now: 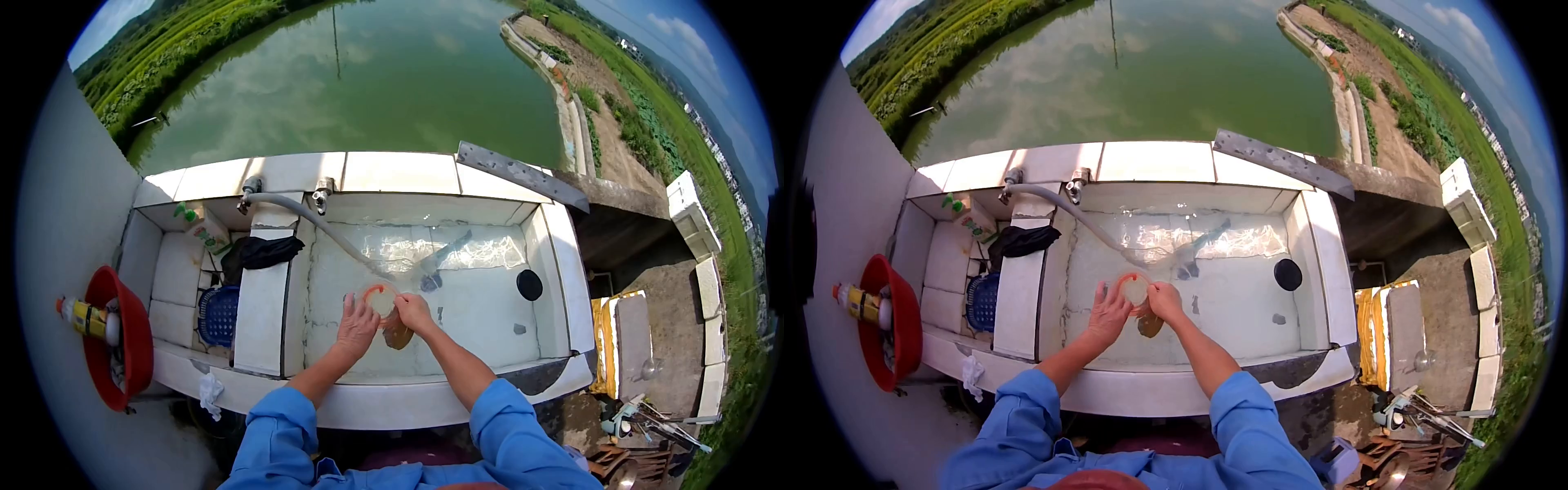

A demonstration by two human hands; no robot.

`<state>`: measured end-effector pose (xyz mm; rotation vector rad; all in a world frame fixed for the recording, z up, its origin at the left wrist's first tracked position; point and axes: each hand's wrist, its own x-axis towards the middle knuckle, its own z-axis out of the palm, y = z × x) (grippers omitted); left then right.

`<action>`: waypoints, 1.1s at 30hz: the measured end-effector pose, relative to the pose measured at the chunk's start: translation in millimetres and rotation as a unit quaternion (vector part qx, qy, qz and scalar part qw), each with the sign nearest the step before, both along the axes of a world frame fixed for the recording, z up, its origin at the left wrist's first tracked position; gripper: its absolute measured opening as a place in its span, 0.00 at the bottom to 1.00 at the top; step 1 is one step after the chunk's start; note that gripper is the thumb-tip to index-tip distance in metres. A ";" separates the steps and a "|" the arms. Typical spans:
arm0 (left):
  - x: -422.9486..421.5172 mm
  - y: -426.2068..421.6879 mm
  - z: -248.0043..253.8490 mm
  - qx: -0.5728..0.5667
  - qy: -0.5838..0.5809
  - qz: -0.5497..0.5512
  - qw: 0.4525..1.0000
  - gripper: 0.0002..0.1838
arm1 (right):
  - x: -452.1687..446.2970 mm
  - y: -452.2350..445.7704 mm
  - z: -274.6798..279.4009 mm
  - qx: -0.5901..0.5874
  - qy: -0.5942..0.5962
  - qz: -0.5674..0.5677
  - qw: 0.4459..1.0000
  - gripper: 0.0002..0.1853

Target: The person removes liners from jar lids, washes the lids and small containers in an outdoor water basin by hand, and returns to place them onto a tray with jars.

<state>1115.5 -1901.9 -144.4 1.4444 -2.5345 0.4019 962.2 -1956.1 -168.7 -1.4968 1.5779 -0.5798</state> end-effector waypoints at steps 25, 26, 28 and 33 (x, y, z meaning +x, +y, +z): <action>5.5 -23.7 -0.5 0.342 0.140 0.160 0.915 0.12 | -41.9 -21.8 -15.3 0.188 -0.325 -0.211 0.902 0.16; 7.1 -29.2 15.6 0.429 0.283 0.207 0.833 0.11 | -45.9 -27.4 -7.9 0.202 -0.334 -0.178 0.903 0.16; 14.4 -38.0 15.9 0.505 0.407 0.252 0.719 0.11 | -48.1 -23.9 21.1 0.217 -0.347 -0.151 0.900 0.17; 16.6 -40.5 49.7 0.352 0.526 0.260 0.729 0.20 | -43.7 -9.2 66.8 0.200 -0.519 -0.219 0.802 0.17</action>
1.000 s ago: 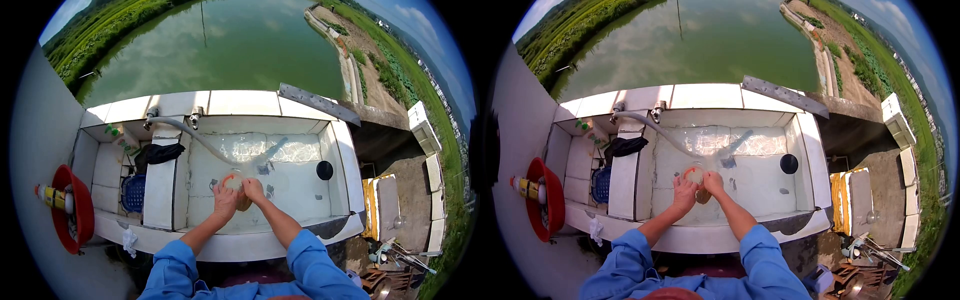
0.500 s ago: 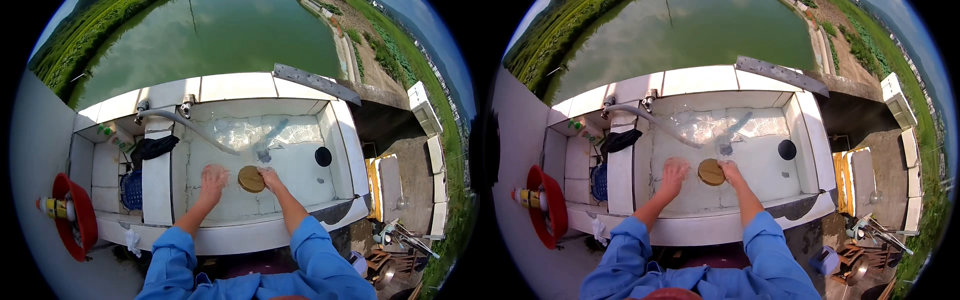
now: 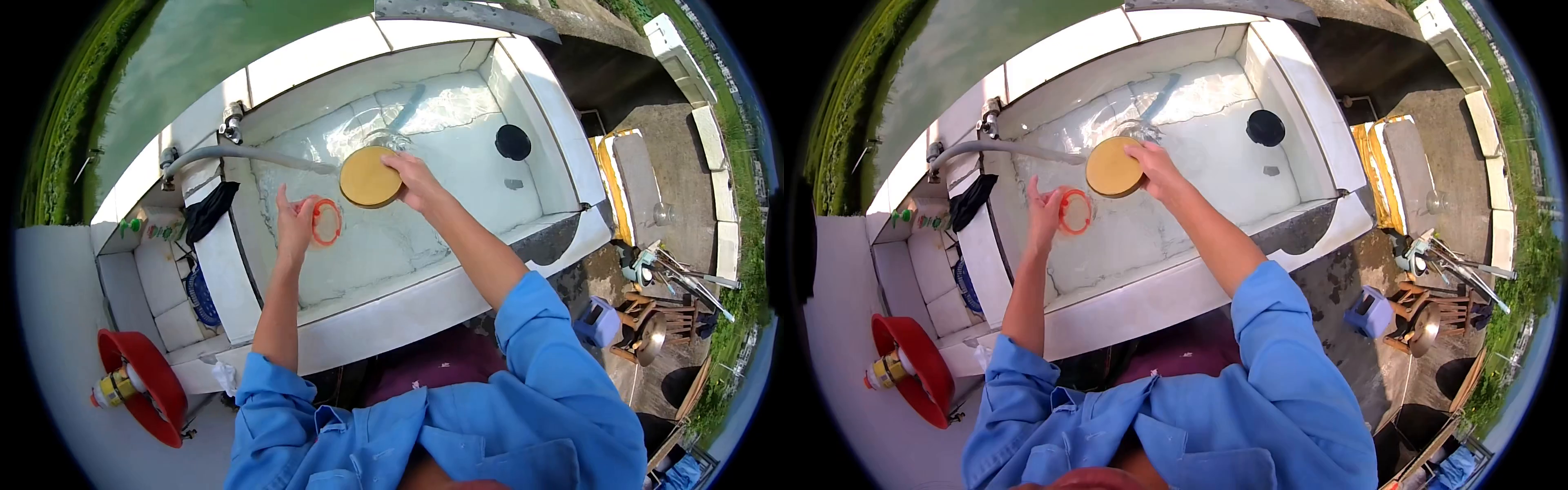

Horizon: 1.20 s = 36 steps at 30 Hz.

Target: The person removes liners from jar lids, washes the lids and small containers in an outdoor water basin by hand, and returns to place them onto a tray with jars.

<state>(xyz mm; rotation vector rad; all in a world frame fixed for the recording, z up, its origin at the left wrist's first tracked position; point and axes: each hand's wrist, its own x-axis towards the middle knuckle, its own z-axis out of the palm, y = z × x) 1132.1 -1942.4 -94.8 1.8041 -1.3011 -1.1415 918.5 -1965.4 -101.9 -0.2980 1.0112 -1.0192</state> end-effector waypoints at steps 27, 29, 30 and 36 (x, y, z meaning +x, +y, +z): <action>21.9 57.5 56.6 0.017 0.131 0.099 0.986 0.30 | -95.7 19.9 -175.6 -0.277 0.744 0.372 0.481 0.14; 25.4 62.1 58.7 0.017 0.124 0.091 0.988 0.36 | -82.1 18.9 -170.3 -0.334 0.773 0.275 0.464 0.14; 26.6 63.3 61.2 0.017 0.122 0.099 0.987 0.36 | -67.3 6.9 -112.0 -0.280 0.719 0.392 0.501 0.13; 18.4 66.9 58.0 0.036 0.220 0.078 0.972 0.18 | -68.3 -22.3 -21.2 -0.119 0.371 0.323 0.863 0.12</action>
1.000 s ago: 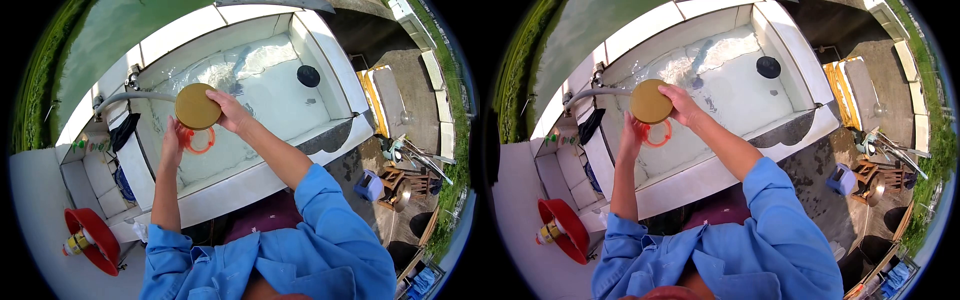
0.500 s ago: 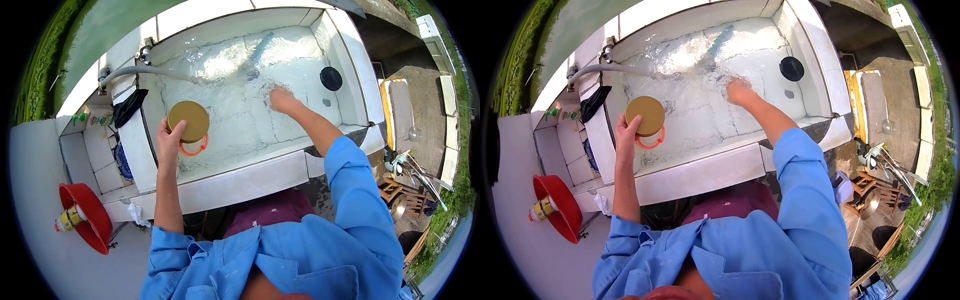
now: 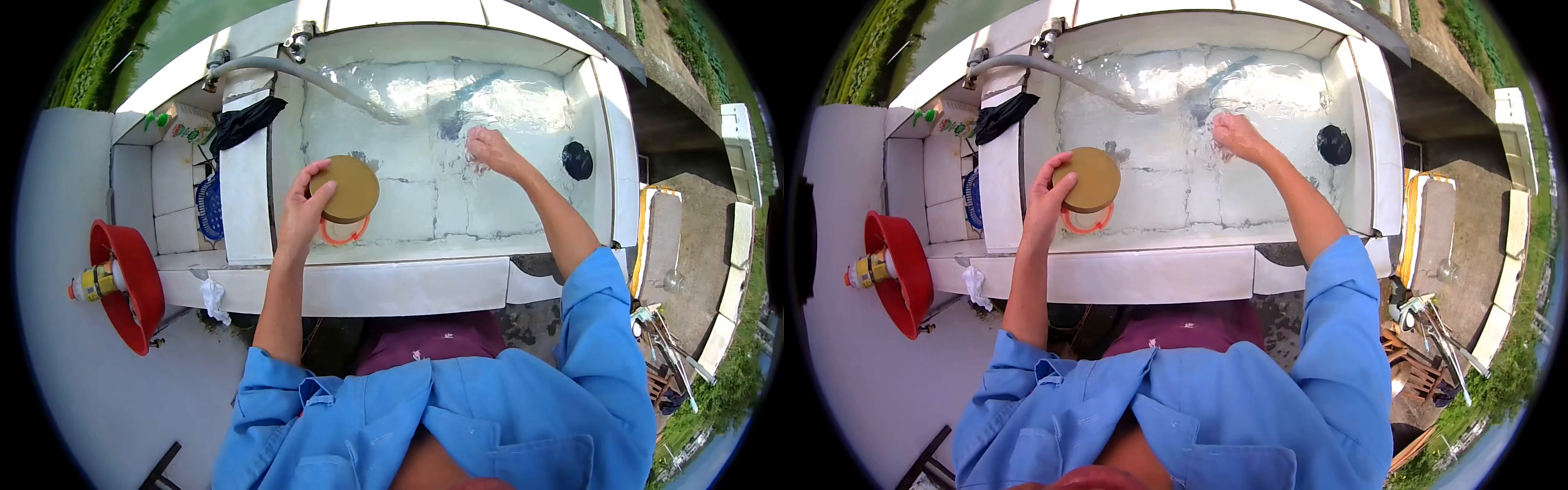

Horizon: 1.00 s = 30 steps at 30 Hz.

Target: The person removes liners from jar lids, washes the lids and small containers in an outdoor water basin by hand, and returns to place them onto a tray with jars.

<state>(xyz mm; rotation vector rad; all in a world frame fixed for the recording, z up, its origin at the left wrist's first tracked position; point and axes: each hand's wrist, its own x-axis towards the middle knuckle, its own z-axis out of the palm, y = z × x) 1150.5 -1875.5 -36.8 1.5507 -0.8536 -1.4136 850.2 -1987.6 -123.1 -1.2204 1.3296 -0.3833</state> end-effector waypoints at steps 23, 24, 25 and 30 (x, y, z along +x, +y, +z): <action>-17.2 28.6 -1.5 -0.029 0.010 0.061 0.998 0.15 | -32.9 2.4 42.8 0.126 0.154 0.193 0.961 0.08; -19.7 28.0 -1.6 -0.031 0.014 0.064 0.997 0.15 | -39.1 1.0 54.6 0.126 0.122 0.218 0.960 0.08; -22.4 27.5 -1.7 -0.035 0.017 0.062 0.997 0.15 | -42.5 5.2 67.9 0.095 0.108 0.245 0.959 0.05; -37.0 25.3 -2.0 -0.026 0.032 0.047 0.998 0.15 | -49.7 23.3 90.1 -0.013 0.116 0.284 0.952 0.07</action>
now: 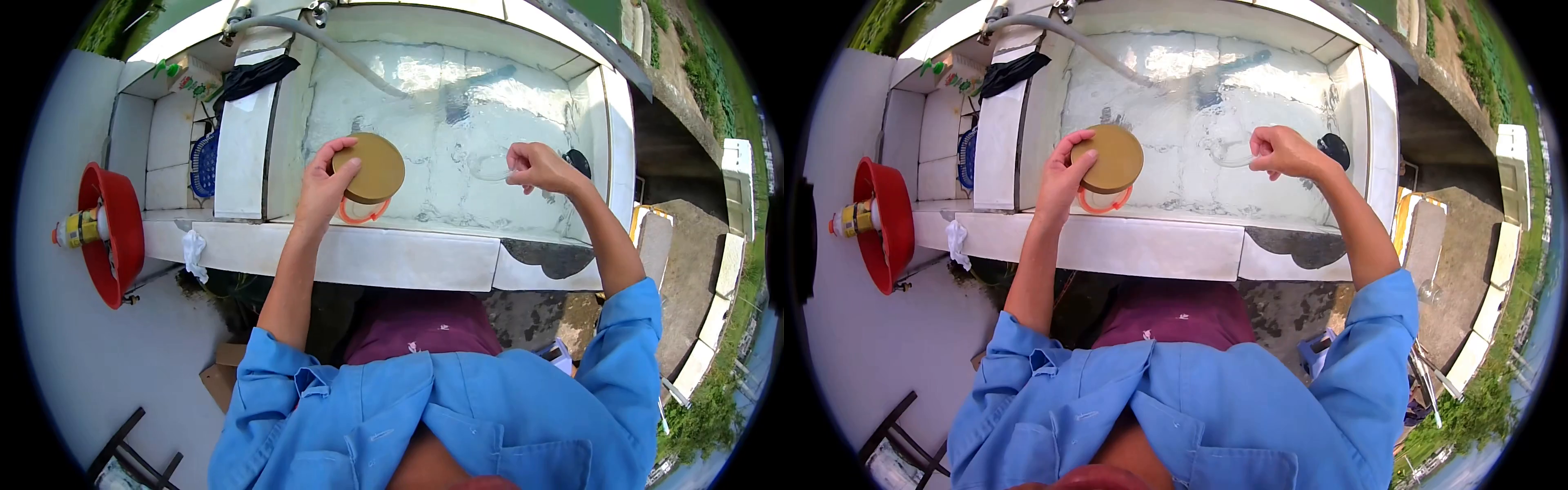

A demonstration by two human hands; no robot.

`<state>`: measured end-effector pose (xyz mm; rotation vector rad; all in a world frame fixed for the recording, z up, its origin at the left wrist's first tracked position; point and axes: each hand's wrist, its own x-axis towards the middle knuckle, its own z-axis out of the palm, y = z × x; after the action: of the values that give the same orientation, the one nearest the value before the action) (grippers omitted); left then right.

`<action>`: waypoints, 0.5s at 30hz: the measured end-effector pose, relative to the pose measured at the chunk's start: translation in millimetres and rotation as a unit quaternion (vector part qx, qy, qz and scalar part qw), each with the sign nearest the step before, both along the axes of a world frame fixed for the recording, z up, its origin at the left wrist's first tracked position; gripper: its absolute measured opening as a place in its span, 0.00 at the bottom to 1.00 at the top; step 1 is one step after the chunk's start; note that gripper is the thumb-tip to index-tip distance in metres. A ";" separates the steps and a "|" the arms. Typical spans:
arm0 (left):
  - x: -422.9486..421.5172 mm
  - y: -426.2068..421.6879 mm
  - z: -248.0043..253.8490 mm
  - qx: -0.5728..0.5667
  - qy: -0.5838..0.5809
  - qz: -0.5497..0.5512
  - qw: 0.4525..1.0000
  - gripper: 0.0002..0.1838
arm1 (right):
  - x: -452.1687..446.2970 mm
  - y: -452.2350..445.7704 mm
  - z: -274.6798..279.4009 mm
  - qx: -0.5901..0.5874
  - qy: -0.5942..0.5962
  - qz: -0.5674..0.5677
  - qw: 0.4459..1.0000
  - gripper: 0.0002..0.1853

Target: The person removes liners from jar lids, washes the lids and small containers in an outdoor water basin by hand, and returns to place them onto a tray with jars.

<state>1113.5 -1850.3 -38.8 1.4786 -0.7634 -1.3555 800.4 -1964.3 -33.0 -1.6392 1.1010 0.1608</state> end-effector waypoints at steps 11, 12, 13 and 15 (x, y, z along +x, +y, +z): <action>-23.5 -10.1 -5.9 0.000 -0.031 -0.065 0.997 0.11 | 24.3 24.9 -19.2 0.302 -0.404 -0.275 0.818 0.11; -25.3 -11.5 -7.3 0.002 -0.035 -0.064 0.997 0.11 | 28.0 25.5 -18.6 0.308 -0.413 -0.257 0.818 0.11; -26.6 -13.8 -9.5 0.004 -0.032 -0.080 0.996 0.10 | 32.6 25.4 -18.3 0.315 -0.421 -0.239 0.816 0.11; -32.2 -16.8 -8.3 -0.002 -0.025 -0.099 0.995 0.10 | 41.4 25.7 -15.8 0.306 -0.410 -0.220 0.831 0.11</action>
<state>1081.2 -1867.1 -47.1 1.4691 -0.9641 -1.4671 841.8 -1938.6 -48.8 -0.6963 0.6124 -0.4296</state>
